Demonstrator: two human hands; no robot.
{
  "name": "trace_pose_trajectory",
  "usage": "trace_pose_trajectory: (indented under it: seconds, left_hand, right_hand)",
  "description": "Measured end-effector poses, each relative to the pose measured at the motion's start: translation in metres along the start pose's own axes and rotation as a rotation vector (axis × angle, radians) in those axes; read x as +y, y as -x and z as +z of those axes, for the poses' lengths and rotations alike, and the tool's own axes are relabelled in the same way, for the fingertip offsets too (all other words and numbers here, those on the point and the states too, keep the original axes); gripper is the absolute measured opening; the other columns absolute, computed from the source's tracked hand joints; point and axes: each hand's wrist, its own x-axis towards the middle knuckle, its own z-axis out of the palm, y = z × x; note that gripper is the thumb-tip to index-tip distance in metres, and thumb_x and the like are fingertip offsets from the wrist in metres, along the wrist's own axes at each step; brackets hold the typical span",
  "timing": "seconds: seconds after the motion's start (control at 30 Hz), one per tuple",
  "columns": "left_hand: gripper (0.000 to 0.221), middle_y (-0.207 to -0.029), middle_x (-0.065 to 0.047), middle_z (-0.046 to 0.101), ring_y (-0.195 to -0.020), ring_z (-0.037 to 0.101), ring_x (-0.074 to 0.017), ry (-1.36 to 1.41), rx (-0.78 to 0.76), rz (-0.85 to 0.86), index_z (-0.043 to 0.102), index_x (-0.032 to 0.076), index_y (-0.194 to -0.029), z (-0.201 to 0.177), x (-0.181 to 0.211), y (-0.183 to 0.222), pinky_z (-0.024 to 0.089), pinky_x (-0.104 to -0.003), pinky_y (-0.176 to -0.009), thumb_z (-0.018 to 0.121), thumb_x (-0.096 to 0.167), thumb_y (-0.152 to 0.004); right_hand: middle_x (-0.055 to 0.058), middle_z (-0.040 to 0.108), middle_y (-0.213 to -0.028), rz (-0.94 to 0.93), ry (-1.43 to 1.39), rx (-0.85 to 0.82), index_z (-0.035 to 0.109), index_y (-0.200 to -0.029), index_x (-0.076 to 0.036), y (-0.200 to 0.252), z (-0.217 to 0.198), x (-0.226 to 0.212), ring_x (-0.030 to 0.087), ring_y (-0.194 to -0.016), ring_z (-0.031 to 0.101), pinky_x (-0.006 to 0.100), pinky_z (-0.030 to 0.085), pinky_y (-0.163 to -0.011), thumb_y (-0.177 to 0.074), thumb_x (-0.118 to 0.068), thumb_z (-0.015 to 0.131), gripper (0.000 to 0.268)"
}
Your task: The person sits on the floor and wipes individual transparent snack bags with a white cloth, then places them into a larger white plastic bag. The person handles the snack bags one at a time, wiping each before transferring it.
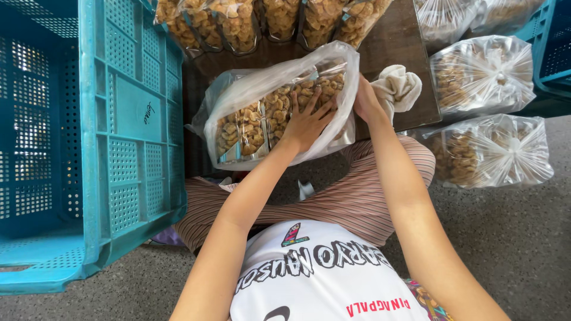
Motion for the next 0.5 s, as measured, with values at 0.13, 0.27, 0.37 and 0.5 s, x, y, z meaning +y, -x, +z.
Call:
trace_pose_trajectory:
  seconds: [0.13,0.27,0.37,0.5]
  left_hand:
    - [0.069,-0.170,0.001,0.012,-0.157,-0.003,-0.0372,0.028,0.027,0.012,0.027,0.028,-0.162,0.002,0.000,-0.003,-0.003,-0.087,-0.109,0.052,0.027,-0.098]
    - [0.071,-0.170,0.000,0.017,-0.157,-0.002,-0.0356,0.012,0.028,0.031,0.027,0.028,-0.162,-0.003,-0.003,-0.003,-0.001,-0.087,-0.109,0.053,0.035,-0.097]
    - [0.069,-0.169,0.000,0.018,-0.156,0.000,-0.0357,0.077,-0.015,0.051,0.028,0.028,-0.161,-0.009,0.005,-0.001,0.000,-0.086,-0.110,0.054,0.035,-0.097]
    - [0.068,-0.168,0.000,0.019,-0.156,0.002,-0.0359,0.098,0.006,0.063,0.030,0.027,-0.160,-0.021,0.010,0.000,0.001,-0.084,-0.111,0.055,0.034,-0.097]
  right_hand:
    - [0.003,0.073,-0.101,-0.306,0.407,0.086,0.071,-0.116,-0.001,-0.009,0.019,-0.006,0.009,-0.087,0.065,0.024,0.052,-0.073,-0.100,-0.015,0.065,0.022]
    - [0.006,0.074,-0.084,-0.546,0.433,0.124,0.071,-0.105,0.004,-0.005,0.046,-0.040,0.010,-0.068,0.066,0.026,0.049,-0.056,-0.097,-0.006,0.067,0.012]
    - [0.007,0.072,-0.079,-0.772,0.548,0.053,0.068,-0.095,0.004,0.007,0.067,-0.087,0.012,-0.067,0.068,0.026,0.053,-0.060,-0.106,-0.006,0.058,0.018]
    - [0.003,0.066,-0.076,-0.796,0.533,-0.018,0.064,-0.089,0.002,0.033,0.108,-0.130,0.011,-0.064,0.068,0.027,0.052,-0.056,-0.114,-0.012,0.057,0.030]
